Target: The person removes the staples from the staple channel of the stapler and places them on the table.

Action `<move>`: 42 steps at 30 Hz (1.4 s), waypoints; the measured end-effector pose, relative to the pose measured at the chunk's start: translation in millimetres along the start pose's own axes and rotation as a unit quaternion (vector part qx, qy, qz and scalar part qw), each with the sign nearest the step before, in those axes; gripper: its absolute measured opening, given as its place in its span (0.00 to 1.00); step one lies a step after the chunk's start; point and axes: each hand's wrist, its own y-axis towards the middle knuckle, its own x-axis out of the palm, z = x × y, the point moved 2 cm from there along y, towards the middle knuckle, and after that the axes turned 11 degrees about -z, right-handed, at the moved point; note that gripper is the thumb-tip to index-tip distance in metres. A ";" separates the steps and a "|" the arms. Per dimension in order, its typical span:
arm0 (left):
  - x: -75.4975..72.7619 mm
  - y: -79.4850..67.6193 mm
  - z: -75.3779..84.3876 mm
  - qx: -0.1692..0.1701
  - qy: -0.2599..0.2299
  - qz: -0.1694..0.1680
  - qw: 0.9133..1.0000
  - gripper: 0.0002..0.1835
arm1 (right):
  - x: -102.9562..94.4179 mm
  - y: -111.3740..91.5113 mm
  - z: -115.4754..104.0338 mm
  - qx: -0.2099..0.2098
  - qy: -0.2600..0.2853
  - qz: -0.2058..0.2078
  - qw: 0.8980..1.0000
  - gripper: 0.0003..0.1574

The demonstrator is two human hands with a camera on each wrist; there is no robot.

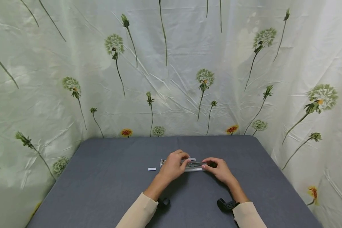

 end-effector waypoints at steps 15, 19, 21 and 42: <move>-15.4 -13.7 -15.0 0.024 -0.020 0.021 0.999 0.06 | -2.8 -2.6 1.3 0.001 0.008 0.001 1.000 0.17; -20.3 -18.3 -21.8 0.014 -0.017 0.015 1.000 0.07 | -3.0 -3.8 0.1 -0.001 0.015 0.005 1.000 0.17; -22.6 -20.9 -25.8 0.009 -0.016 0.014 1.000 0.07 | -2.7 -4.1 0.1 -0.006 0.016 0.006 1.000 0.17; -73.5 -57.8 -66.7 0.007 -0.030 0.040 0.999 0.06 | 0.3 -1.2 -1.2 -0.008 0.023 0.001 1.000 0.16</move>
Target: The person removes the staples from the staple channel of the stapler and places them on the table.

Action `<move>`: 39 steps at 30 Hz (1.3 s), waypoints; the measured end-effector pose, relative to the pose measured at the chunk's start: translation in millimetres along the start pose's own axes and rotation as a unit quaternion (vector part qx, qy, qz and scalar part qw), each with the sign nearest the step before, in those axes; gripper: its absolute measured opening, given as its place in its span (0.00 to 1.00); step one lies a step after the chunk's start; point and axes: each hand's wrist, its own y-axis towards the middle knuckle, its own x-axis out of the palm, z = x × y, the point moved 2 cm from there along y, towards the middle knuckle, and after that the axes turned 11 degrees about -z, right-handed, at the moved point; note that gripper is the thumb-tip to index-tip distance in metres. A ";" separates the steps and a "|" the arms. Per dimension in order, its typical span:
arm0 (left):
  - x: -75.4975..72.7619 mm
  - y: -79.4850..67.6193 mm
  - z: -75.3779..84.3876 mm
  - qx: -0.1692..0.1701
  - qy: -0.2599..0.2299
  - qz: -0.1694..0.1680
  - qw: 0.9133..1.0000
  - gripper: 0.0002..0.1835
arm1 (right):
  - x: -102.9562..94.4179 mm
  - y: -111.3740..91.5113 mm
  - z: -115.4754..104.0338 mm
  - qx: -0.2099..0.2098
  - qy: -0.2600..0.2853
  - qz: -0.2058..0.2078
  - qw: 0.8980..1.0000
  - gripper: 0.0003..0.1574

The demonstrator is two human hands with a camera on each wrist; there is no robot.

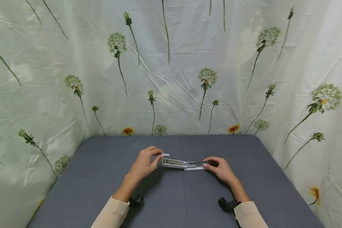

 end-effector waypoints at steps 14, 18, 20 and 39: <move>-18.4 -29.2 -31.0 -0.018 0.007 -0.005 1.000 0.05 | -2.8 -11.3 -42.1 0.004 -0.015 -0.008 1.000 0.15; -24.1 -35.9 -42.2 -0.023 0.011 0.003 1.000 0.06 | -3.0 -13.9 -49.1 0.006 -0.015 -0.009 1.000 0.15; -26.7 -39.7 -48.4 -0.031 0.015 0.006 0.999 0.06 | -3.0 -13.6 -48.5 0.007 -0.015 -0.009 1.000 0.15; -34.6 -62.5 -87.8 -0.061 0.019 -0.031 0.997 0.06 | 0.5 -5.3 -22.1 0.009 -0.018 0.000 1.000 0.15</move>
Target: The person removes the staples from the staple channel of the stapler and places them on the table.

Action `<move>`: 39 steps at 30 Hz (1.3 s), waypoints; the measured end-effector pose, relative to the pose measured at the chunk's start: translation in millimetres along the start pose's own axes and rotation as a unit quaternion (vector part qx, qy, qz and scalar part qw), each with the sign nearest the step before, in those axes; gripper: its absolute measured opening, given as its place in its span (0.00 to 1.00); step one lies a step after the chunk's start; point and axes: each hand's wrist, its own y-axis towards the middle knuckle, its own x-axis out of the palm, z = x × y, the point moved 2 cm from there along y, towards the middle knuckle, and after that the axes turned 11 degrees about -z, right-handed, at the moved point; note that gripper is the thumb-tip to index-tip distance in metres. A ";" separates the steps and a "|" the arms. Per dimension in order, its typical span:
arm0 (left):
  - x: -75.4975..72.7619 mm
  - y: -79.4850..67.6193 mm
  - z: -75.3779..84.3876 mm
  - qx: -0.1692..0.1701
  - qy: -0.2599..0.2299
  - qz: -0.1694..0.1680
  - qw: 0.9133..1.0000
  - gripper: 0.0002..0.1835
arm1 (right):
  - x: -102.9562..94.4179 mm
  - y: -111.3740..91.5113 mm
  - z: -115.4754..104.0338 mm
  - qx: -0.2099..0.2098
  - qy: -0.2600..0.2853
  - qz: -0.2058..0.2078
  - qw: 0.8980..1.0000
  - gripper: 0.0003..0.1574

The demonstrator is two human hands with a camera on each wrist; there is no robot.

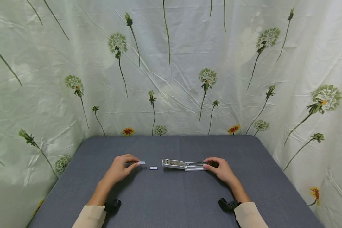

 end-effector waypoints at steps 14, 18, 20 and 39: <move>10.0 1.5 -10.2 0.004 -0.001 -0.042 0.999 0.08 | -1.7 6.7 22.5 -0.003 0.000 -0.002 1.000 0.16; 14.6 2.5 -8.7 0.000 -0.005 -0.050 0.999 0.07 | -1.1 6.7 21.9 0.000 0.001 -0.004 1.000 0.16; 16.2 2.6 -7.6 0.000 -0.005 -0.047 0.999 0.07 | -0.7 6.9 22.1 -0.002 0.002 -0.005 1.000 0.16; 19.4 4.9 6.9 -0.033 0.068 -0.060 0.995 0.06 | -6.9 -7.7 -22.0 -0.016 -0.002 -0.017 1.000 0.16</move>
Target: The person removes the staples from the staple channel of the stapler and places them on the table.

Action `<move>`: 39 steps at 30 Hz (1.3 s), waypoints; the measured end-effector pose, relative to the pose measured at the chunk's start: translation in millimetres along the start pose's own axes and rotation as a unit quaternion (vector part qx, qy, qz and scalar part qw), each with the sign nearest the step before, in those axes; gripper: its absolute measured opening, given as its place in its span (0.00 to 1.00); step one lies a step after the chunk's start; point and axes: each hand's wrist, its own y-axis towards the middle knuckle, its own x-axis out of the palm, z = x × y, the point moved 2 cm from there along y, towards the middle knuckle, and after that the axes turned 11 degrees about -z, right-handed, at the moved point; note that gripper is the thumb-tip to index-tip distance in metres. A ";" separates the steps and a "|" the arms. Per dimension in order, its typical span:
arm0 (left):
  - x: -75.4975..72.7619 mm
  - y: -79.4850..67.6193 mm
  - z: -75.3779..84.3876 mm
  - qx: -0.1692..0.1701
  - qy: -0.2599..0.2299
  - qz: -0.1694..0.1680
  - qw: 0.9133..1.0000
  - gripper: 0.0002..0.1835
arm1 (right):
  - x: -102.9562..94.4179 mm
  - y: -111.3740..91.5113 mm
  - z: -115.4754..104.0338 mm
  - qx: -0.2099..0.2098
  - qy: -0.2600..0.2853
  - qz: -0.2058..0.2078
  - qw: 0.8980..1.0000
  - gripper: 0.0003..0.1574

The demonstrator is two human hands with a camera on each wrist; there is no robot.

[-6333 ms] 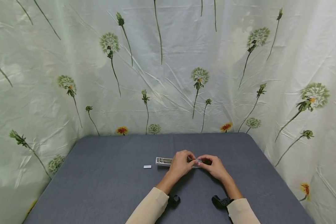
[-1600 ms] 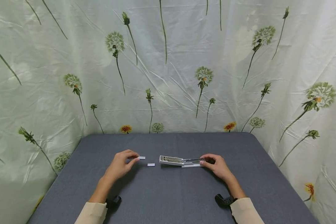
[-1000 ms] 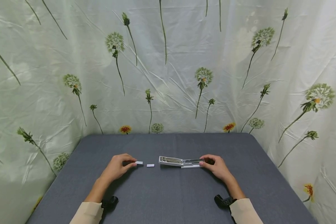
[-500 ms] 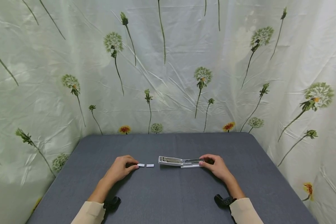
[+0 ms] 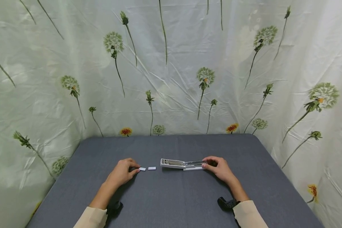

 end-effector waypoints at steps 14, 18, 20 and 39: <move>-0.9 -4.6 5.3 -0.038 -0.009 -0.003 0.999 0.08 | 0.6 0.4 4.3 -0.005 0.004 0.012 1.000 0.15; -0.6 -6.6 3.0 -0.045 -0.011 -0.010 0.999 0.09 | 5.1 7.6 24.7 0.008 -0.001 0.018 1.000 0.15; -1.3 -8.3 2.3 -0.045 -0.013 -0.012 0.999 0.10 | 6.9 11.5 34.1 0.006 -0.002 0.020 1.000 0.15; -1.7 -25.4 -3.3 -0.064 -0.003 -0.041 0.997 0.32 | -5.7 -2.2 42.1 0.011 -0.085 0.007 0.996 0.34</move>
